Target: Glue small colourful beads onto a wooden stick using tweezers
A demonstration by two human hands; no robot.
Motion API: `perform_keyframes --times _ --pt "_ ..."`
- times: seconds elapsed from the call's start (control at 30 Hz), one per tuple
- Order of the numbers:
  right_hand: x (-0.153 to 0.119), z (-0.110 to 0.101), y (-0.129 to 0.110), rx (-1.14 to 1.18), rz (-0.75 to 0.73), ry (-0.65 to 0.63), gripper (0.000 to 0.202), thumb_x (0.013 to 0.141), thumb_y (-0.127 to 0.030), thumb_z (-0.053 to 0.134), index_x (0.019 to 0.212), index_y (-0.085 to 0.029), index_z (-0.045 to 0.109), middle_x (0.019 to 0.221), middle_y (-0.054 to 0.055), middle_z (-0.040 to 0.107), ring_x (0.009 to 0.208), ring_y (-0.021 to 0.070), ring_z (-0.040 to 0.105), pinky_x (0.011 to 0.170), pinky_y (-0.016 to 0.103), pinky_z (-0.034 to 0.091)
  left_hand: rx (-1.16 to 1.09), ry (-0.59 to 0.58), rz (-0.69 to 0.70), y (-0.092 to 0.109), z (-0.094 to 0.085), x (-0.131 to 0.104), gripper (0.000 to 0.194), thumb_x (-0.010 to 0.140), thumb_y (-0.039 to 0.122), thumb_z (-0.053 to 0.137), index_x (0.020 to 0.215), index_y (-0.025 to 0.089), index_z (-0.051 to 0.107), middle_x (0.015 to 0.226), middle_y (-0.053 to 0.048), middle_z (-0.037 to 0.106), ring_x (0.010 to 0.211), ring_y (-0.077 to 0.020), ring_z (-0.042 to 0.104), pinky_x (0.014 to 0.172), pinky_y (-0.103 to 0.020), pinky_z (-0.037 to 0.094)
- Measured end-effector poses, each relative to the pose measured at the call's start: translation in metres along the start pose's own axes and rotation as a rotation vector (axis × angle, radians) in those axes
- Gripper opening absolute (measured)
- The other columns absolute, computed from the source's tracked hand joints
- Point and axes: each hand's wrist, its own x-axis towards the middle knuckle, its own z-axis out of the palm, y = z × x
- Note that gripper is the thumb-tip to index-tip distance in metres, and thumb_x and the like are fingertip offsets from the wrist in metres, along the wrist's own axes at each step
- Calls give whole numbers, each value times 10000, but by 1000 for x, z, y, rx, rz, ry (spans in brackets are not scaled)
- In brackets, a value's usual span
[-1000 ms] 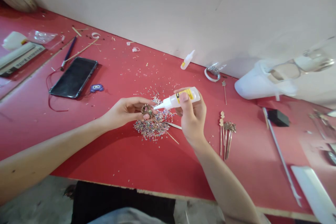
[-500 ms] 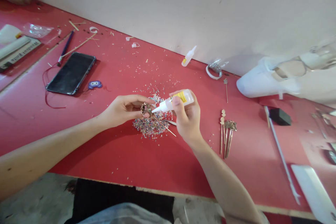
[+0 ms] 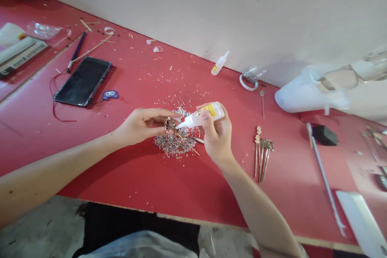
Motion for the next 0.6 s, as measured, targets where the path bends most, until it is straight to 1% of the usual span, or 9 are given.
perform_keyframes --times 0.13,0.27,0.4,0.6 --pt "0 1 1 24 20 -2 246 872 -488 605 854 -244 577 567 -60 380 418 70 340 378 212 287 -6 -14 0 0 0 0 384 782 141 707 1164 159 683 897 -54 766 860 -185 735 832 -283 610" --pt "0 1 2 14 24 -1 255 876 -492 595 861 -239 567 583 -60 384 424 68 346 383 209 294 3 -13 1 1 0 -1 384 785 141 699 1167 163 683 900 -55 766 864 -190 736 837 -291 611" --pt "0 0 1 -15 3 2 256 885 -498 579 869 -244 557 582 -61 390 420 69 344 379 212 295 8 -15 8 1 0 -1 387 787 163 709 1173 170 685 892 -53 765 856 -190 736 830 -290 613" --pt "0 0 -1 -41 -33 4 269 877 -501 598 856 -234 582 574 -58 406 414 67 323 385 224 291 4 2 2 2 1 -1 375 770 128 706 1144 160 700 910 -51 764 817 -169 731 801 -265 615"
